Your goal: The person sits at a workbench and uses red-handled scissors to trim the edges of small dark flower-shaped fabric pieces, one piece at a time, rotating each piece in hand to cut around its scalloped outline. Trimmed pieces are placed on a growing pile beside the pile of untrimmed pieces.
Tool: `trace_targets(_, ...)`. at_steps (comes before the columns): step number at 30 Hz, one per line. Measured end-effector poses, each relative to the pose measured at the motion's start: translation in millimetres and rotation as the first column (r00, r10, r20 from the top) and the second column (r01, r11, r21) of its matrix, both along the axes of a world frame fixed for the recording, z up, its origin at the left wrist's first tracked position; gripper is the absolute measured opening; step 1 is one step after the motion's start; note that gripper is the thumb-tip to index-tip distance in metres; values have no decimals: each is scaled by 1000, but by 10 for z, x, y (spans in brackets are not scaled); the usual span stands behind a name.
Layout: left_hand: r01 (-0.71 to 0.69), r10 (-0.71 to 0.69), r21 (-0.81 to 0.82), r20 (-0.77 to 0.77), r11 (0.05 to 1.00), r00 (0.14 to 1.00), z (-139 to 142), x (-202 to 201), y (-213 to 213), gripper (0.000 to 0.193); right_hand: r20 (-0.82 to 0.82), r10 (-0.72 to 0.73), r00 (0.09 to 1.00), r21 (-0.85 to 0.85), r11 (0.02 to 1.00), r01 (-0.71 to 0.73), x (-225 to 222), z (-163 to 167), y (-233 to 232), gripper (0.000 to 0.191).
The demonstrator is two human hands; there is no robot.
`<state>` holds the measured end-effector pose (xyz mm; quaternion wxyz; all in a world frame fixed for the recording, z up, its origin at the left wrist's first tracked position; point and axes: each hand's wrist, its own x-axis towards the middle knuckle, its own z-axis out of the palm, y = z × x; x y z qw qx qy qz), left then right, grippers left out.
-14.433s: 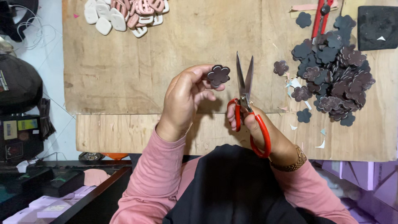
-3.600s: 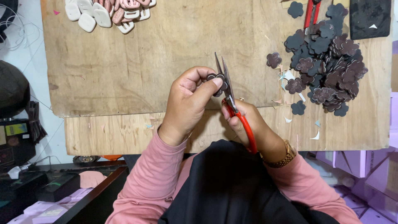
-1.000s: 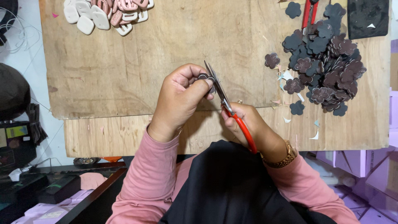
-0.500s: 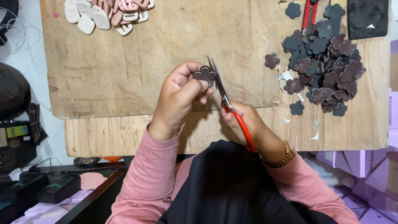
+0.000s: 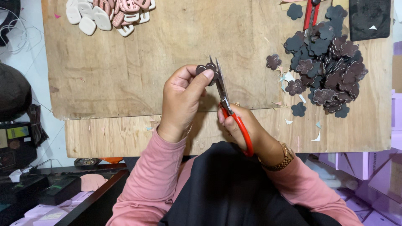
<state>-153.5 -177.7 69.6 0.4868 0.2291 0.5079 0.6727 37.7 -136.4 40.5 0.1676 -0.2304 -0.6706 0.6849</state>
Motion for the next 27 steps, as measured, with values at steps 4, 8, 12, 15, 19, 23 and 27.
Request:
trace_targets(4,-14,17,64,-56,998,998,7,26,12,11,-3,16,1000,-14,1000,-16,-4,39,4,64)
trace_targets(8,10,-8,31,-51,999,999,10,21,19,13,-2,6,1000,12,1000,-6,-1,47,10,66)
trace_targets(12,19,-18,22,-39,1000,999,23,18,11,12,-3,7,1000,17,1000,-7,-7,46,9,67)
trace_targets(15,-9,10,30,-29,999,1000,20,41,2,10,36,-8,999,6,1000,8,-9,54,1,65)
trace_targets(19,-41,46,97,-57,994,997,-6,92,-4,9,0,-35,999,92,995,34,-25,69,4,64)
trace_targets(23,-44,49,122,-36,992,998,-34,124,-10,8,2,-50,999,121,991,50,-31,68,7,63)
trace_targets(27,-52,56,121,-34,991,998,-57,145,8,9,-3,-56,998,133,990,56,-26,38,18,63)
